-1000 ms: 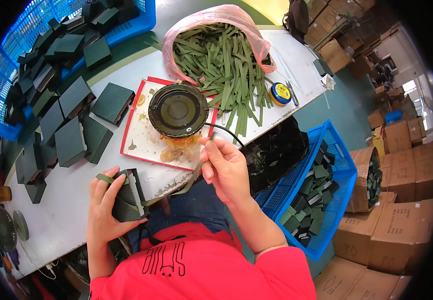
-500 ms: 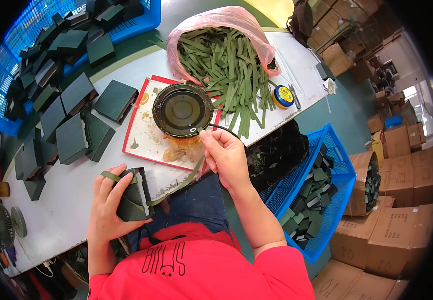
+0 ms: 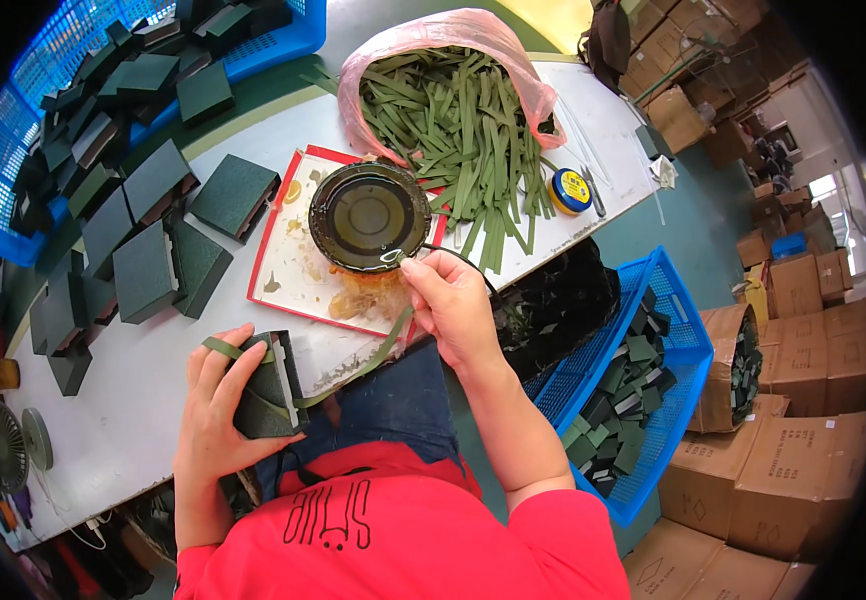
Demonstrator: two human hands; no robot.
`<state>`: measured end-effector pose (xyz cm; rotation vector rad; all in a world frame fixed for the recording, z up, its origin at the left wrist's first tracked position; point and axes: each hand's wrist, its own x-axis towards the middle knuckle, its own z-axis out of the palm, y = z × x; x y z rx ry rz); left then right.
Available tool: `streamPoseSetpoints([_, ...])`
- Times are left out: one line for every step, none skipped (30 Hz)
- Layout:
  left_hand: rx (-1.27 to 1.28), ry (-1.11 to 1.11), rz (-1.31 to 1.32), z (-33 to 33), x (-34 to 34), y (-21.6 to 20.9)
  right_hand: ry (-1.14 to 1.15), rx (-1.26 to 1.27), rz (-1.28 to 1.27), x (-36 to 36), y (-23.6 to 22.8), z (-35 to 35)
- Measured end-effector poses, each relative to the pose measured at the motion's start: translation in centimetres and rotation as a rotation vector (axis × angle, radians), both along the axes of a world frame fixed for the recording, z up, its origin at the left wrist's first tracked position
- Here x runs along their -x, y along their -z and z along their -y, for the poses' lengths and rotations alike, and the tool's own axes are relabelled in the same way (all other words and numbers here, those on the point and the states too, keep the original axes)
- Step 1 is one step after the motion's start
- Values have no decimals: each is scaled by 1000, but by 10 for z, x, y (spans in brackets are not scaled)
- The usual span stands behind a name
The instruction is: The person assembles small green boxes by attaching green ribbons to their sides. They pick up a box, wrap a ribbon around it, and secure it in place, repeating this process for multiple boxes. The finished boxes are placed into a basket.
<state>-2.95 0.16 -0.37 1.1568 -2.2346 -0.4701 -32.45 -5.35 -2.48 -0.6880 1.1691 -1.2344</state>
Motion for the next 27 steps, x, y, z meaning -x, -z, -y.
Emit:
streamPoseSetpoints([3, 0, 0, 0, 0, 0, 12, 6, 8, 1, 0, -1])
streamPoseSetpoints([7, -3, -7, 0, 0, 0, 22, 12, 14, 2, 2, -2])
streamPoseSetpoints([11, -5, -13, 0, -1, 0, 31, 18, 21, 2, 2, -4])
streamPoseSetpoints([15, -8, -20, 1, -1, 1, 44, 38, 20, 2, 0, -7])
streamPoseSetpoints([16, -14, -22, 0, -2, 0, 48, 52, 24, -3, -3, -13])
streamPoseSetpoints([17, -21, -25, 0, -3, 0, 52, 67, 29, -6, -7, -18])
streamPoseSetpoints([17, -29, -27, 1, -3, -1, 15, 69, 10, -7, -10, -24])
streamPoseSetpoints([5, -17, -45, 1, -3, -4, -49, 59, -26, -11, -16, -29])
streamPoseSetpoints([-14, -8, -57, 2, -3, -6, -117, 44, -54, -17, -22, -35])
streamPoseSetpoints([-33, 0, -68, 3, -5, -9, -186, 29, -81, -22, -24, -41])
streamPoseSetpoints([-14, 70, -73, 6, -7, -6, -293, 24, -96, -23, -25, -45])
streamPoseSetpoints([-23, 94, -98, 7, -8, -7, -364, 30, -62, -29, -26, -48])
streamPoseSetpoints([-32, 118, -125, 7, -9, -8, -418, -15, -58, -36, -28, -50])
streamPoseSetpoints([-32, 147, -158, 8, -7, -8, -466, -54, -63, -39, -30, -51])
streamPoseSetpoints([-23, 162, -172, 9, -7, -8, -513, -95, -55, -42, -30, -49])
streamPoseSetpoints([-24, 166, -178, 8, -8, -8, -531, -100, -33, -46, -31, -47])
streamPoseSetpoints([-24, 174, -188, 8, -7, -7, -546, -105, -13, -52, -34, -46])
streamPoseSetpoints([-24, 183, -197, 8, -6, -7, -560, -110, 7, -55, -35, -45])
streamPoseSetpoints([-32, 175, -211, 8, -5, -8, -571, -108, 11, -56, -33, -43])
streamPoseSetpoints([-40, 167, -226, 7, -4, -9, -586, -103, -7, -57, -32, -42])
streamPoseSetpoints([-48, 159, -240, 7, -3, -10, -600, -97, -26, -58, -32, -40])
streamPoseSetpoints([-52, 163, -242, 7, -4, -11, -613, -92, -45, -58, -31, -39])
streamPoseSetpoints([-55, 166, -244, 7, -4, -11, -613, -96, -47, -59, -31, -39])
streamPoseSetpoints([-58, 169, -246, 7, -4, -11, -612, -100, -49, -59, -30, -38])
streamPoseSetpoints([-61, 169, -241, 7, -4, -12, -610, -104, -52, -59, -30, -38])
streamPoseSetpoints([-65, 170, -235, 7, -4, -12, -610, -100, -50, -59, -29, -38])
streamPoseSetpoints([-68, 170, -229, 7, -4, -13, -610, -95, -49, -59, -29, -38])
